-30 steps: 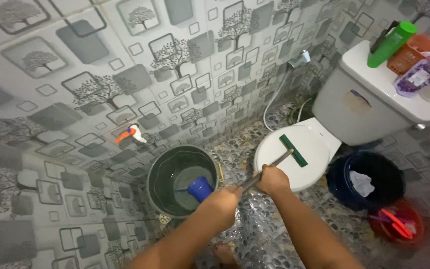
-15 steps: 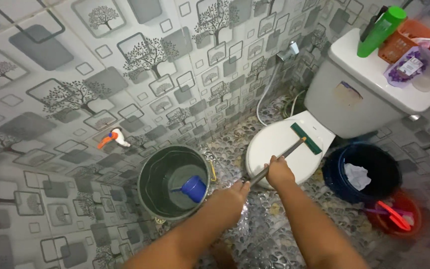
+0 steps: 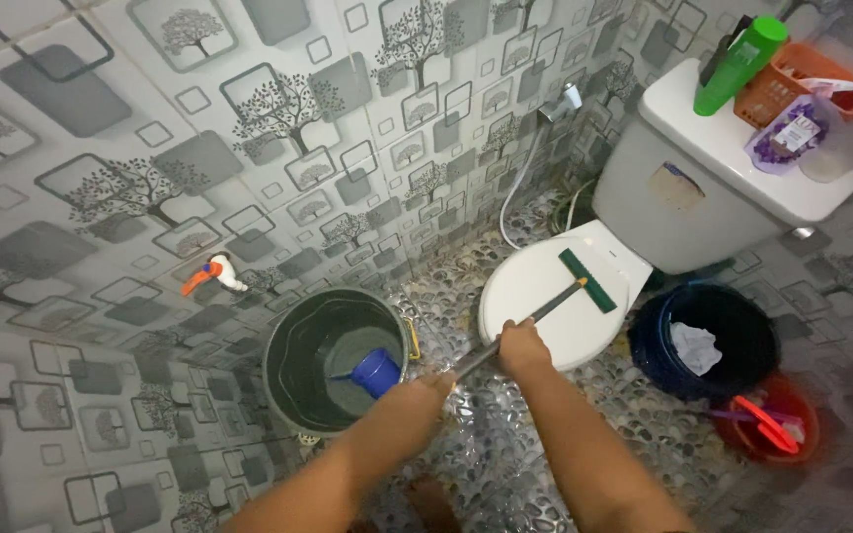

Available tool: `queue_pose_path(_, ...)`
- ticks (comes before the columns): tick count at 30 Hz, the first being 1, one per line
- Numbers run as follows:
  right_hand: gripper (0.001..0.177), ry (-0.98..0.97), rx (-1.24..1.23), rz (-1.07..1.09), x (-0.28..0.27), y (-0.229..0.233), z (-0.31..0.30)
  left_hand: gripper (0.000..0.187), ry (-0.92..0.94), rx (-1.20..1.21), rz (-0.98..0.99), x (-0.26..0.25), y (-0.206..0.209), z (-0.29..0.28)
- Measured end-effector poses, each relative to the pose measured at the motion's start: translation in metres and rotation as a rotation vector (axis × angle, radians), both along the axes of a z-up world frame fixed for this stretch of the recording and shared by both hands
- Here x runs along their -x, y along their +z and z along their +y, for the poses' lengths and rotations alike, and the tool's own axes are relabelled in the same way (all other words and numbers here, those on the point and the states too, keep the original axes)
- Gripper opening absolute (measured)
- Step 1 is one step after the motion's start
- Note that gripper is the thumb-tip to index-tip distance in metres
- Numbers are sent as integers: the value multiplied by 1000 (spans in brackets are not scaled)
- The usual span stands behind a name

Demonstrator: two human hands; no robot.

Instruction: Cleaning a small washing machine and a toilet using a cloth, squeegee, and brush

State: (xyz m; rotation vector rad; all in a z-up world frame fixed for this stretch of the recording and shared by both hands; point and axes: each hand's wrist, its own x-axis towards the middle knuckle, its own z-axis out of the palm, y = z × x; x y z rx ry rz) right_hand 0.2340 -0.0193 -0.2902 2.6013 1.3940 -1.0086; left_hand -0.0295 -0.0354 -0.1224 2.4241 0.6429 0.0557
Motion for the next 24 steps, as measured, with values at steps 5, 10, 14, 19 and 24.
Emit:
queue_pose_path(5, 42, 68, 68, 12, 33, 13, -3, 64, 68, 24, 183, 28, 4, -1)
queue_pose_path(10, 51, 136, 39, 2, 64, 6, -8, 49, 129, 270, 273, 51, 71, -4)
queue_pose_path(14, 42, 84, 74, 16, 98, 31, -11, 45, 49, 198, 460, 71, 47, 0)
queue_pose_path(19, 34, 189, 145, -5, 132, 34, -15, 39, 61, 200, 542, 96, 77, -5)
queue_pose_path(24, 40, 150, 208, 23, 171, 42, -19, 57, 75, 278, 729, 118, 136, -14)
